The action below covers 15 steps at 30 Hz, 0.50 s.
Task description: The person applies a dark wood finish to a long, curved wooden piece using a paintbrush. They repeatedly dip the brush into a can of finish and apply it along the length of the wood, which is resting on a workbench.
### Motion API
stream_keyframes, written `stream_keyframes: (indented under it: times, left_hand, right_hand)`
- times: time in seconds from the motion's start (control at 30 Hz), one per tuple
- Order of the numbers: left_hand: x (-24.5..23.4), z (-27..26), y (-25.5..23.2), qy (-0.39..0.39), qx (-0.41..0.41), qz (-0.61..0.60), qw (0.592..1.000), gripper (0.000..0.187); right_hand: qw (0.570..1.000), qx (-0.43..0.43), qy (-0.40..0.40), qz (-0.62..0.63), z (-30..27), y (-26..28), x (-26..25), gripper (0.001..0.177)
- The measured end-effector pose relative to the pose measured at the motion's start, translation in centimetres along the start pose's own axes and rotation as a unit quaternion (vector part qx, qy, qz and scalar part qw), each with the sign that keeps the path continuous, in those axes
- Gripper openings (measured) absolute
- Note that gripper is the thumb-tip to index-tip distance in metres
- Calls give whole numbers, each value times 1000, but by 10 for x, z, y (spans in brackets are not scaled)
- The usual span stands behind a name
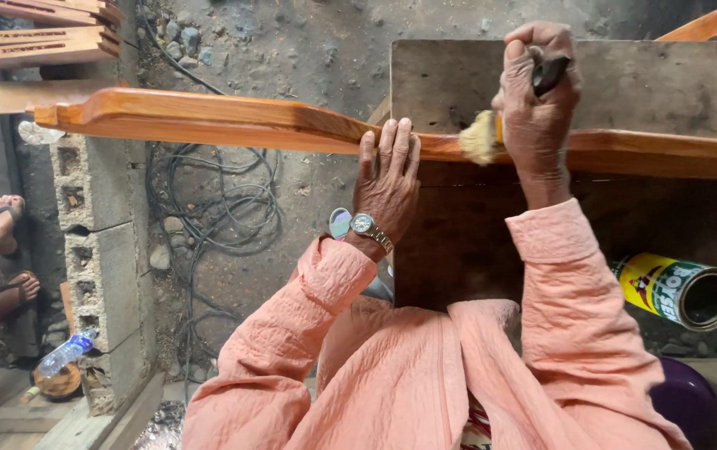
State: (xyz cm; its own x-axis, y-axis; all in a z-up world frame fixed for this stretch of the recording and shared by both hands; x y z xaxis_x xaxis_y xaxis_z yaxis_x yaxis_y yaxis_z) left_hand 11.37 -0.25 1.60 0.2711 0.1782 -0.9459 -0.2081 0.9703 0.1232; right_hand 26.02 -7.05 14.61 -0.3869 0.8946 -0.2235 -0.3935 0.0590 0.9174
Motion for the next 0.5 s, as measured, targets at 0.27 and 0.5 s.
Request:
stream_keyframes:
  times: [0.27,0.5]
  left_hand:
    - [3,0,-1,-31,16,-16,999,48]
    - [14,8,-16,-10,-2,-25,1000,49]
  right_hand:
    - [995,-73,-44,-50,12,40,-3,7]
    - [987,-102,-25,-123,10,43,-20,9]
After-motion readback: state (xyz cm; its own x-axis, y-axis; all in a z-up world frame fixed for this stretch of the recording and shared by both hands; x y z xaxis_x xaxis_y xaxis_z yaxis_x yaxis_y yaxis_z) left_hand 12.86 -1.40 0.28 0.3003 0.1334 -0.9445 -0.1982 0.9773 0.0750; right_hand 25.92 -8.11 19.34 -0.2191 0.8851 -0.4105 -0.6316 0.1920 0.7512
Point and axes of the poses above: each hand's wrist, its own z-axis towards the middle knuckle, its own x-axis out of the palm, y = z × x, the point moved 9 cm from there along z, towards the middle knuckle, and after that the axes turned 12 degrees about z, right-handed, at the moved point
